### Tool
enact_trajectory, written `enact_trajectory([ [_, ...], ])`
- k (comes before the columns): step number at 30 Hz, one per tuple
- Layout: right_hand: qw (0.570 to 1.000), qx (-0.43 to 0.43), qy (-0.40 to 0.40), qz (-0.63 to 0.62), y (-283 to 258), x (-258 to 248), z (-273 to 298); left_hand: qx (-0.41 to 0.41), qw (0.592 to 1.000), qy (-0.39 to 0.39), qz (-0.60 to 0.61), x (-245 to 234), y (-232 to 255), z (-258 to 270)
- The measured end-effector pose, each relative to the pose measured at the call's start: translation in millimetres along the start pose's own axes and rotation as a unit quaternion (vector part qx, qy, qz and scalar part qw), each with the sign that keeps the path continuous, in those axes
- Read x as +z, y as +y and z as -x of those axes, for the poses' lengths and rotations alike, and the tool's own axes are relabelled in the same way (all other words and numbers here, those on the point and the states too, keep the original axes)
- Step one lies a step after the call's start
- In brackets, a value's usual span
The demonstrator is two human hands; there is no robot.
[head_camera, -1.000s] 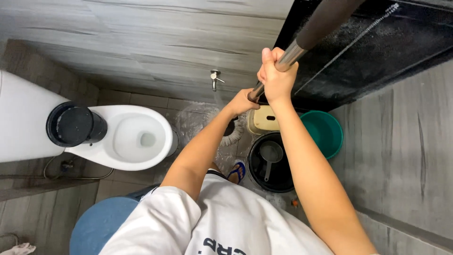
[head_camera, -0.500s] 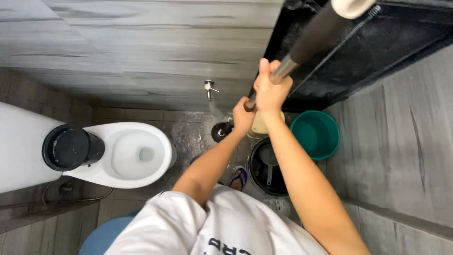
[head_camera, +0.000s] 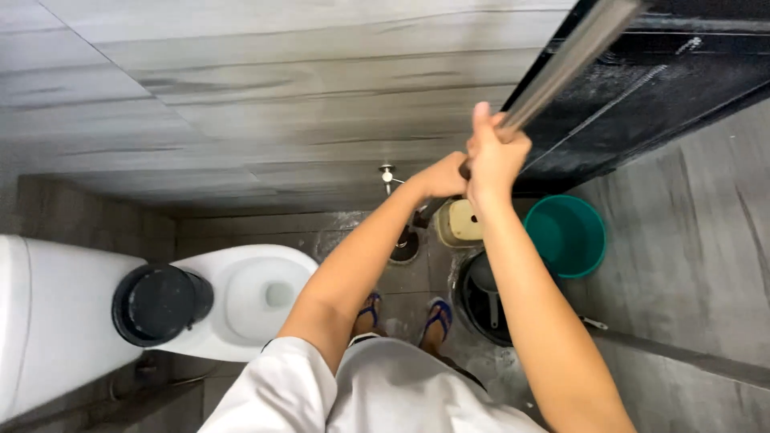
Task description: Cleaning a bathroom floor and surfaces using a bidet sprayer, buckets, and a mop.
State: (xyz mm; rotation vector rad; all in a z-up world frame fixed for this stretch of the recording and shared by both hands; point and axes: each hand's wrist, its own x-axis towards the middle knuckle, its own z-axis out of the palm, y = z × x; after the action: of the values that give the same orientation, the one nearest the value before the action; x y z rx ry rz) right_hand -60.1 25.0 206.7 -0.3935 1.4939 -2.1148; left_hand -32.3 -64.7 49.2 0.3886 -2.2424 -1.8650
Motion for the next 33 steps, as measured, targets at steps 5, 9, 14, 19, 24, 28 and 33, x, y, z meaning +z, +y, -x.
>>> enact_trajectory([
  [5, 0.993, -0.095, 0.023, 0.066, 61, -13, 24, 0.020, 0.996, -0.077, -0.027, -5, -46, 23],
  [9, 0.982, -0.096, 0.044, 0.158, 110, -33, 28, 0.018, 0.995, -0.075, -0.061, 20, -119, 31],
  [14, 0.996, -0.055, 0.017, 0.067, 119, -33, 32, 0.018, 0.998, -0.042, 0.037, 24, -130, 47],
  [19, 0.997, -0.051, -0.013, 0.050, 123, -26, 36, 0.007, 0.996, -0.035, 0.076, 16, -115, 59],
  [24, 0.993, -0.053, -0.067, 0.079, 130, -32, 41, 0.026, 0.994, -0.009, 0.103, 24, -140, 68],
  [28, 0.990, -0.042, -0.088, 0.099, 125, -33, 51, 0.004, 0.997, 0.056, 0.058, 33, -112, 87],
  [33, 0.986, -0.036, -0.110, 0.124, 129, -45, 51, 0.012, 0.977, 0.210, 0.029, 53, -89, 109],
])
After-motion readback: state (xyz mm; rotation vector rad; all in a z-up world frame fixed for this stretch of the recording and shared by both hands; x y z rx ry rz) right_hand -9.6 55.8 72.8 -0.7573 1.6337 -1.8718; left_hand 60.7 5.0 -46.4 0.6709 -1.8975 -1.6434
